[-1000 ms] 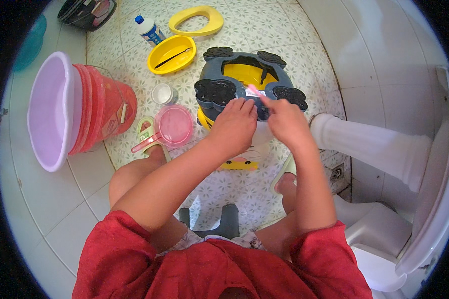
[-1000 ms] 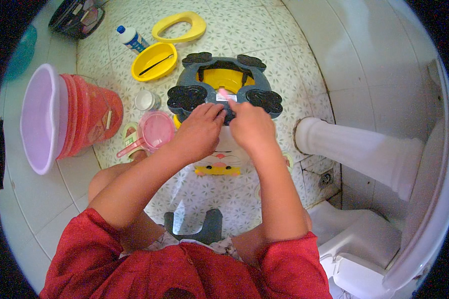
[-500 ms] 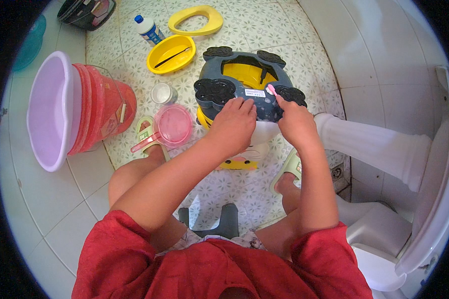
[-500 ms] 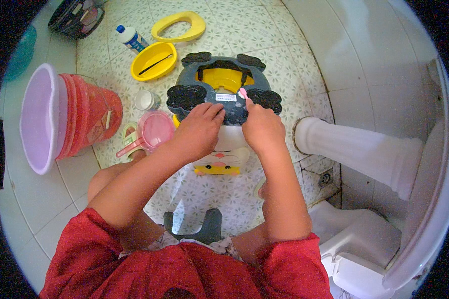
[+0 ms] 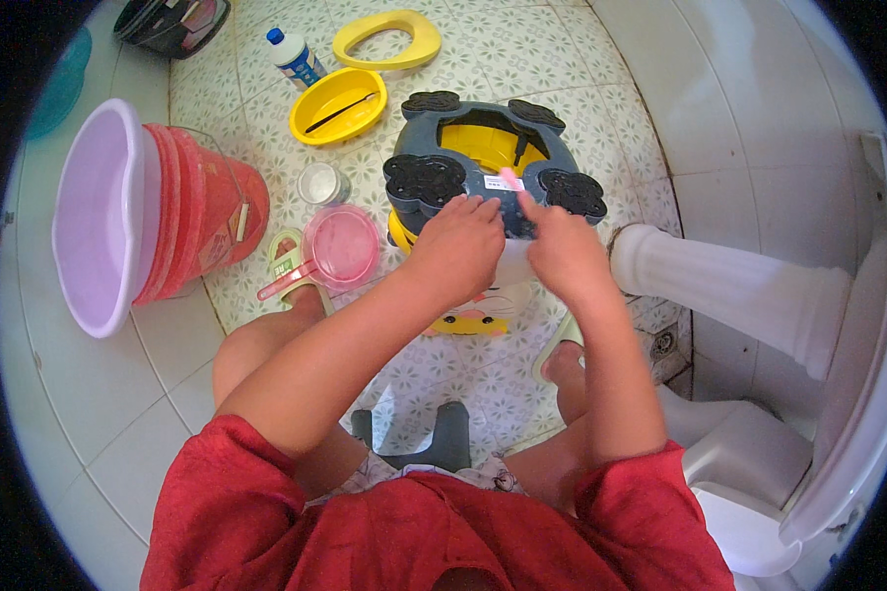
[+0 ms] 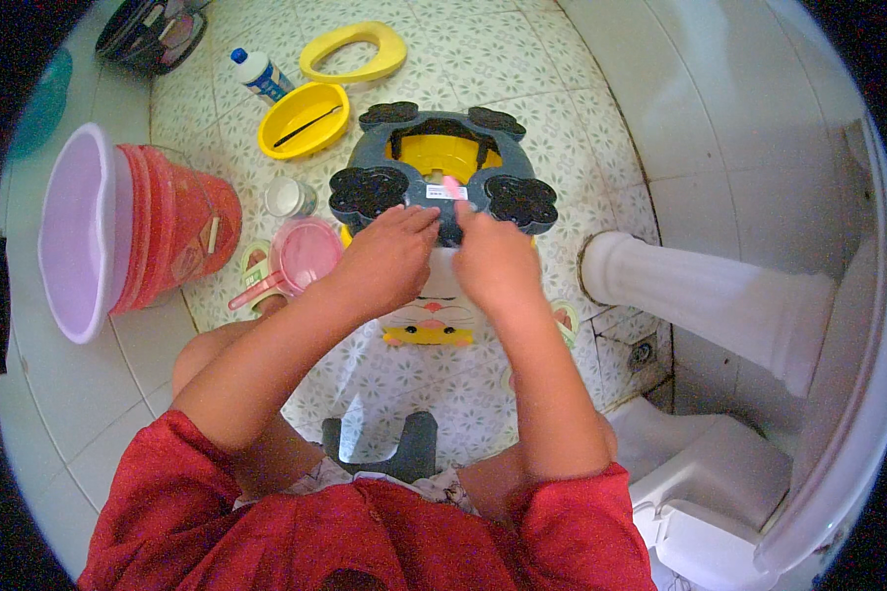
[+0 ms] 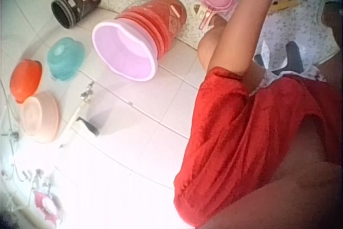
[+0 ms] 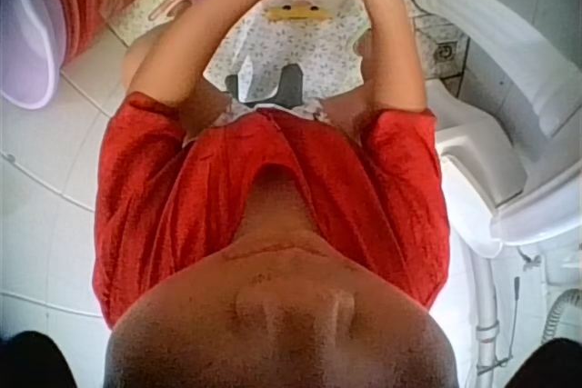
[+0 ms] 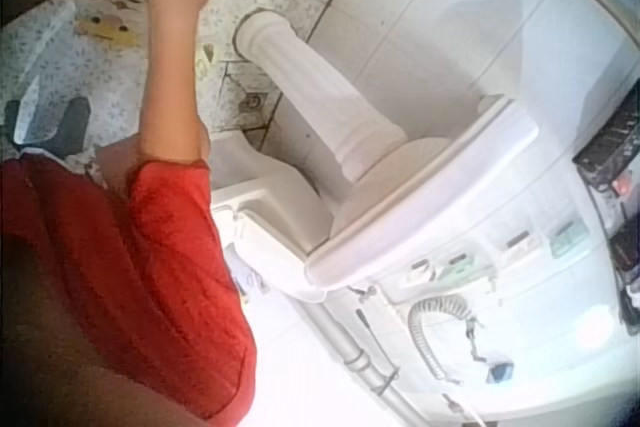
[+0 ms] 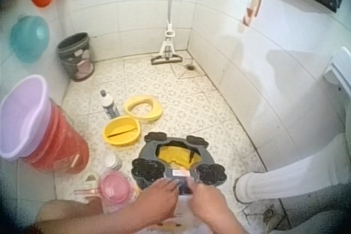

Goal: The person cleans a plastic potty chair by scrubbing its bottom base with a toothbrush, turning it over, and scrubbing the top and side surfaces.

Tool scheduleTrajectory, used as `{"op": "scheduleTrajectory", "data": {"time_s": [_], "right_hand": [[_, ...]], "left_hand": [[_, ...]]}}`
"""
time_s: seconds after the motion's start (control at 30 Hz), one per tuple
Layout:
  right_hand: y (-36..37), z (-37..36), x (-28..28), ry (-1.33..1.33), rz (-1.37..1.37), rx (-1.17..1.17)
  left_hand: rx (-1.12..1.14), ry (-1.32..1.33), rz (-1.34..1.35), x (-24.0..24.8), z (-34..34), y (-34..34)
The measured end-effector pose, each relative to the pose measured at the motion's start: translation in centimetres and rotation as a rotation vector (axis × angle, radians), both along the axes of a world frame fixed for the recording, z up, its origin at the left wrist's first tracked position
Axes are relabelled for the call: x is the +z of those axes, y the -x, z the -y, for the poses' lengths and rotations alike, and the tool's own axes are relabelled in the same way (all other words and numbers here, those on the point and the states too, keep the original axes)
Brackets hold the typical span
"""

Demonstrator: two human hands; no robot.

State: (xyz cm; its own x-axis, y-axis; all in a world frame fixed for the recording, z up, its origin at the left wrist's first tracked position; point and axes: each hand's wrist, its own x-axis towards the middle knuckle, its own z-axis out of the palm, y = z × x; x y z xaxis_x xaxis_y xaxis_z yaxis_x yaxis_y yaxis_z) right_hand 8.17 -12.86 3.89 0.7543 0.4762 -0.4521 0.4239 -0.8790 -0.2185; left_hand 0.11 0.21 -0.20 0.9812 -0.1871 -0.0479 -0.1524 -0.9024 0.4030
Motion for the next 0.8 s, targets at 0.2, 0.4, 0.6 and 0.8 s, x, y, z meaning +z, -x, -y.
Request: {"op": "scheduleTrajectory", "data": {"time_s": [0.2,0.4,0.6,0.8], "right_hand": [[-0.2,0.1,0.3,-0.040,0.040,0.022],[0.3,0.1,0.1,-0.011,-0.002,0.049],[-0.3,0.6,0.5,-0.040,0.005,0.087],[0.0,0.6,-0.1,0.003,0.004,0.033]], "left_hand": [[0.018,0.011,-0.065,0.0,0.0,0.1],[0.004,0.005,-0.070,0.3,0.1,-0.1],[0.017,0.004,-0.067,-0.1,0.0,-0.1],[0.000,0.006,0.005,-0.2,0.0,-0.1]]}}
